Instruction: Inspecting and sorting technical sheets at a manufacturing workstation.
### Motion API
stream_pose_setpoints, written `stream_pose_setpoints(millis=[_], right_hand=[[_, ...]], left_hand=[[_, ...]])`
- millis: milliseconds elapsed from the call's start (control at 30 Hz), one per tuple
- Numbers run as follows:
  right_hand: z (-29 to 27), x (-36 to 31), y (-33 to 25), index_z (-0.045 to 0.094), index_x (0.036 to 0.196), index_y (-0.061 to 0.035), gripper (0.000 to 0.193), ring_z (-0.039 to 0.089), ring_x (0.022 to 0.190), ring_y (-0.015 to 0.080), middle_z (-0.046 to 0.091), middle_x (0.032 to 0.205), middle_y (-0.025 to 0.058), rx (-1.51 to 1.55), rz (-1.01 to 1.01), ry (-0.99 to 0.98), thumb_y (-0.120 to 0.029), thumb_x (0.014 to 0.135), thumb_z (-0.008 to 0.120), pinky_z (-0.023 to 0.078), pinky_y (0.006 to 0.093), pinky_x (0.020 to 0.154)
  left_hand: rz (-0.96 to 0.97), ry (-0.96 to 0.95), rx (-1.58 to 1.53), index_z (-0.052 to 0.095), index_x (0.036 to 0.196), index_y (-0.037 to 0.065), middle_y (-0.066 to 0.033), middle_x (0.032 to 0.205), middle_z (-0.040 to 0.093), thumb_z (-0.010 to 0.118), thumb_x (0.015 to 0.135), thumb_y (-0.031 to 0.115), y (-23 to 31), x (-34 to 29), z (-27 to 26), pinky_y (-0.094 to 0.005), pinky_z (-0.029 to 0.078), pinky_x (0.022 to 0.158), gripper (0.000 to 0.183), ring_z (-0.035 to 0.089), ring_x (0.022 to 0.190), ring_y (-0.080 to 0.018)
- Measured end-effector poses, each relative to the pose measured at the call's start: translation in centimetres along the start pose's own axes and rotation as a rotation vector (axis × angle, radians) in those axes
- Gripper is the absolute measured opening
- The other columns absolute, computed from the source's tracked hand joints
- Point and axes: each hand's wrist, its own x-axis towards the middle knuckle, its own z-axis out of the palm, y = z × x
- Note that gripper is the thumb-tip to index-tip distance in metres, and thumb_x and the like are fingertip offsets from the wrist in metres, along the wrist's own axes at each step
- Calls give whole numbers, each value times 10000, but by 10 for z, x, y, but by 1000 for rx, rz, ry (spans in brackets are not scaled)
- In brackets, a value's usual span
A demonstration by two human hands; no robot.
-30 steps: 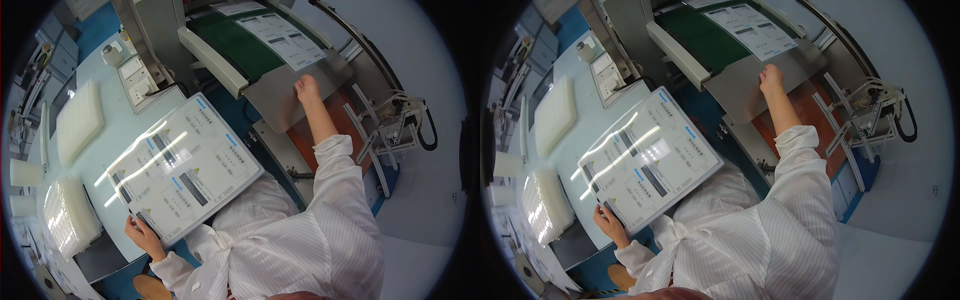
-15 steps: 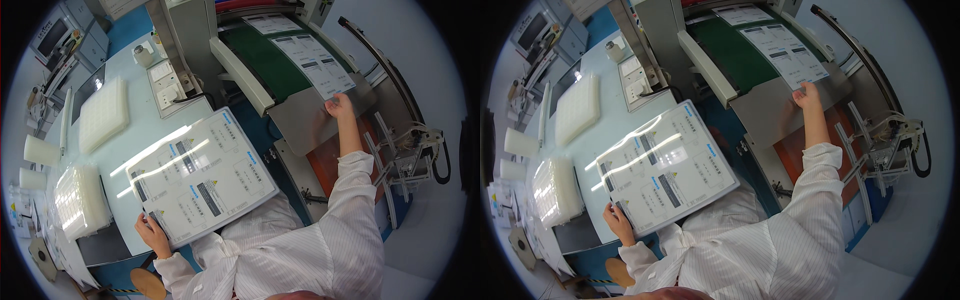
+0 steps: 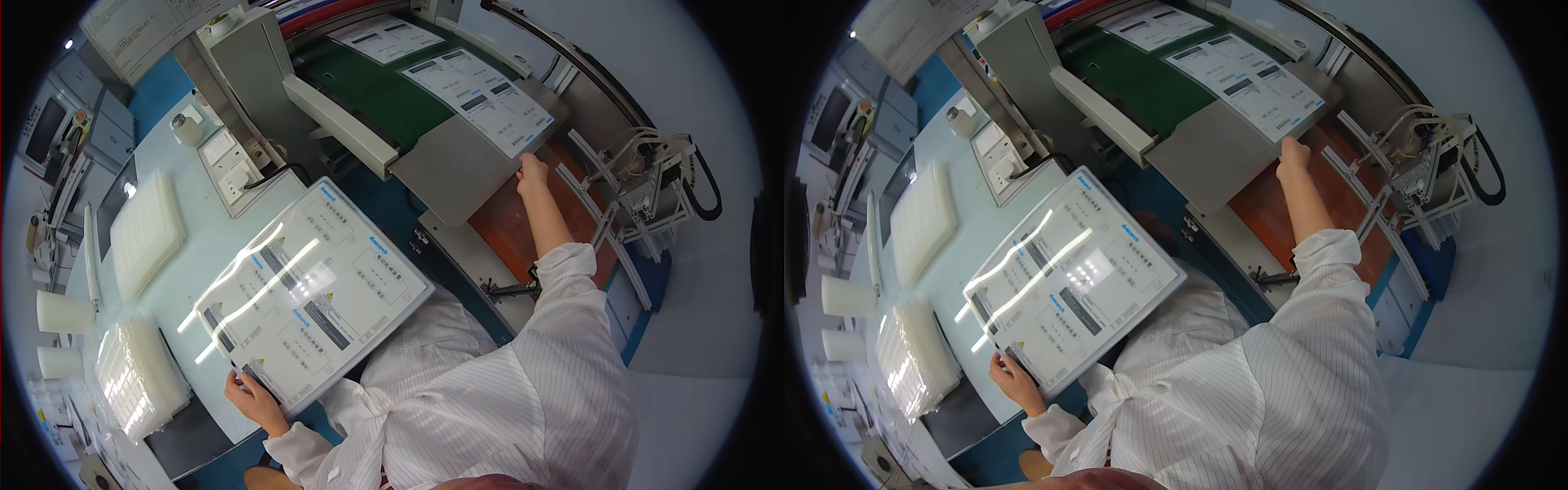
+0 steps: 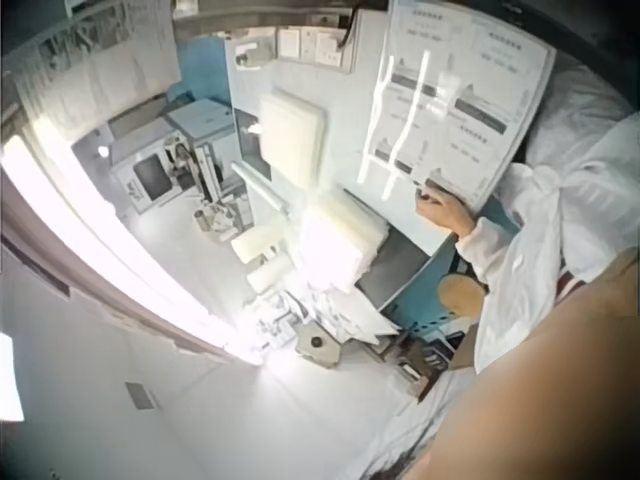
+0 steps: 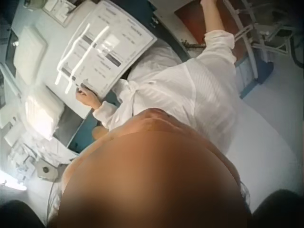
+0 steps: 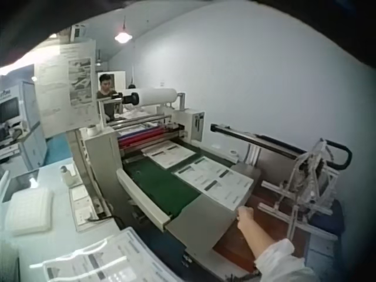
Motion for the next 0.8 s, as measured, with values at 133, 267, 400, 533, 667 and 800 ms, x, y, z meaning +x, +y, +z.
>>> stream_pose_setpoints(millis=[133,267,400,533,667,800], right_hand=[[-2,18,3,579,928,-35,184,489,749,161,533,881,56,16,66,-27,-139,785,630,414,310,635],[-3,47,21,596,960,-12,241,504,673,175,568,864,74,-61,26,19,-146,776,676,431,322,637],[2,46,19,591,957,21,220,590,725,207,609,898,101,-88,-129,150,-86,780,667,490,373,691],[14,22,-15,562,968,65,188,605,842,239,598,981,144,275,-49,-179,-1,796,601,530,386,768],[51,-70,-64,539,884,33,74,590,792,192,579,899,112,353,-251,-551,52,814,526,547,323,724],[73,-134,-99,519,832,-20,99,562,799,154,543,846,64,333,-580,-924,59,811,574,520,406,895]], left_hand=[[-8,3,-16,530,1173,-11,-101,986,502,489,953,203,-3,1,0,-297,429,709,310,498,795,-190],[-55,-14,-28,541,1160,-11,-109,986,508,494,950,203,-1,4,-2,-302,431,719,303,507,815,-201],[-14,36,-33,556,1136,-11,-110,975,513,504,940,200,-3,3,-1,-312,432,709,292,509,799,-210],[-44,12,-1,561,1129,-9,-107,970,521,517,933,195,1,3,-3,-304,427,691,286,510,792,-211],[-45,8,3,567,1120,-7,-119,959,528,538,919,171,5,0,-5,-317,434,708,270,520,802,-231],[-15,60,-19,575,1088,-10,-142,942,537,564,892,139,3,-4,-8,-360,442,766,247,538,845,-281]])
